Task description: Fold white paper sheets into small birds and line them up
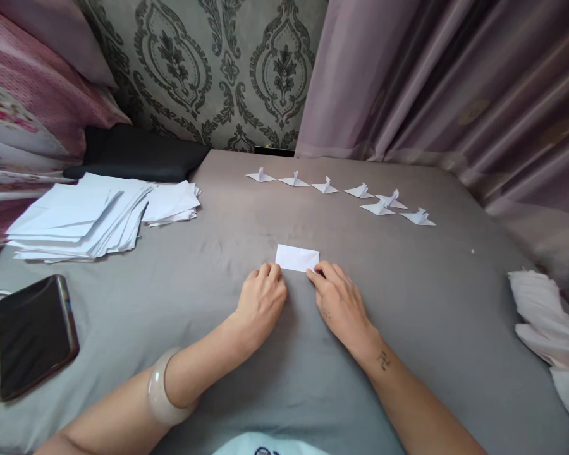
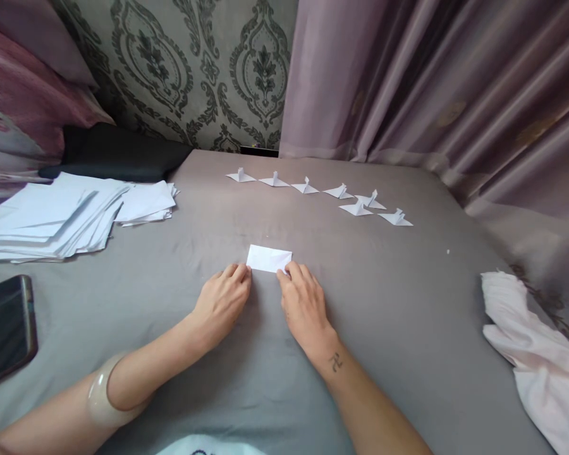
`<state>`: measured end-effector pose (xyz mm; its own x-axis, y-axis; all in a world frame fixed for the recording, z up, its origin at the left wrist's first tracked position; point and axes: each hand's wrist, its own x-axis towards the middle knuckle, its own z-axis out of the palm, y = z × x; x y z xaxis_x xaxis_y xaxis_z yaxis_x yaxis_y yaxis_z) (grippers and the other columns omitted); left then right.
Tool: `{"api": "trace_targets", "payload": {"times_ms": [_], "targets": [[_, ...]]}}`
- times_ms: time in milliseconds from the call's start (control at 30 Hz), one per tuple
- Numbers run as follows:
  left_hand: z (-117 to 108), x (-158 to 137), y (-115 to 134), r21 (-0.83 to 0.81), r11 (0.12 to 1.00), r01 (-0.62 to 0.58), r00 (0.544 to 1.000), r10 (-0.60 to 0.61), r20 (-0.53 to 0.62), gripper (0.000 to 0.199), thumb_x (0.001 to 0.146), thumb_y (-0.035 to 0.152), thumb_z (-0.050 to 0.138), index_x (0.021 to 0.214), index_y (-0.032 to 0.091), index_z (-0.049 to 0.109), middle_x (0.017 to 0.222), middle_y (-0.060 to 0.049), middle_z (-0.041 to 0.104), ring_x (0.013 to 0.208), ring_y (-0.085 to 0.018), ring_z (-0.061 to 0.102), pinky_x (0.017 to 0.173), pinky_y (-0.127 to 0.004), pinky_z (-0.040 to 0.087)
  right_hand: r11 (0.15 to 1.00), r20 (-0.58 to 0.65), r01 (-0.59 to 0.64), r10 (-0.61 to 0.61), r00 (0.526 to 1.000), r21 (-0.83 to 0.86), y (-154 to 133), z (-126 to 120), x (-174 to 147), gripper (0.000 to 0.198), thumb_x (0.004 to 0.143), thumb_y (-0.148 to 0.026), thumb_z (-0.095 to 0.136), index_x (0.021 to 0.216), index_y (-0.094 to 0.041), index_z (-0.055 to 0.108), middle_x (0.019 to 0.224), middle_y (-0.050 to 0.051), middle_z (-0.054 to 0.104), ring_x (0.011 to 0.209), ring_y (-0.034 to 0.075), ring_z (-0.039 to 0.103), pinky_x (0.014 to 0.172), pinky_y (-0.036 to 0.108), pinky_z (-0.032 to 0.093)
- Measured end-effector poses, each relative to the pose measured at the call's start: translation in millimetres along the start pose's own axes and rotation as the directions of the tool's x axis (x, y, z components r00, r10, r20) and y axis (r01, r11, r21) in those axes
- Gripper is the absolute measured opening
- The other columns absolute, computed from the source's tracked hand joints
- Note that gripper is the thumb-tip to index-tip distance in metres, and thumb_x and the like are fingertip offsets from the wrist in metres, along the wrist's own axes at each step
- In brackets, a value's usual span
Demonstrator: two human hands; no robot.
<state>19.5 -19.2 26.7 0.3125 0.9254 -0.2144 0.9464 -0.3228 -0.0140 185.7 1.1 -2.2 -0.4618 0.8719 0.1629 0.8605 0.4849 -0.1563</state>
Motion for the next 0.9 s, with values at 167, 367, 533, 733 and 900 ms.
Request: {"api": "trace_targets", "payload": {"times_ms": [167,367,533,733,900], "targets": [[-1,3,-1,-0.026,0.999,0.026,0.999,-0.025,0.019,0.022,0.078,0.004,0.054,0.096,0.008,0.065,0.101,-0.016,0.06,0.096,-0.027,0.057,0.075,-0.035,0.049,0.998,0.018,-0.059,0.059,0.998,0.005,1,-5,1,0.027,0.091,-0.007,0.045,0.095,-0.019,0.069,0.1,0.007,0.066,0.092,0.019,0.058,0.069,0.03,0.043],[-3,7,-7,-0.066,0.996,0.067,0.998,-0.067,-0.001,0.025,0.089,0.013,0.04,0.087,0.011,0.064,0.096,-0.015,0.061,0.091,-0.025,0.059,0.067,-0.032,0.048,0.997,0.013,-0.073,0.073,0.997,-0.001,6,-2,2,0.028,0.087,-0.002,0.042,0.086,-0.018,0.066,0.097,0.006,0.065,0.09,0.017,0.057,0.067,0.029,0.04],[16,12,-16,-0.118,0.982,0.146,0.961,-0.169,-0.219,0.02,0.086,0.013,0.04,0.084,0.015,0.06,0.09,-0.01,0.062,0.086,-0.022,0.058,0.062,-0.029,0.046,0.997,-0.043,-0.08,0.08,0.996,-0.016,8,2,3,0.024,0.083,-0.001,0.042,0.084,-0.018,0.06,0.091,0.006,0.062,0.086,0.019,0.054,0.067,0.031,0.038],[37,23,-23,-0.253,0.937,-0.242,0.854,0.082,-0.513,0.026,0.09,0.017,0.042,0.113,0.016,0.054,0.118,-0.011,0.059,0.111,-0.024,0.053,0.094,-0.037,0.047,0.978,-0.125,-0.104,0.128,0.984,0.183,14,12,7,0.023,0.078,-0.002,0.043,0.084,-0.021,0.055,0.09,0.004,0.06,0.088,0.019,0.054,0.075,0.03,0.042],[39,33,-28,-0.313,0.903,-0.295,0.863,0.112,-0.492,0.029,0.093,0.03,0.048,0.119,0.017,0.054,0.123,-0.011,0.058,0.112,-0.024,0.055,0.095,-0.039,0.048,0.934,-0.158,-0.138,0.199,0.967,0.329,16,17,8,0.033,0.075,-0.004,0.045,0.101,-0.021,0.056,0.101,0.007,0.058,0.094,0.019,0.056,0.082,0.032,0.047]]}}
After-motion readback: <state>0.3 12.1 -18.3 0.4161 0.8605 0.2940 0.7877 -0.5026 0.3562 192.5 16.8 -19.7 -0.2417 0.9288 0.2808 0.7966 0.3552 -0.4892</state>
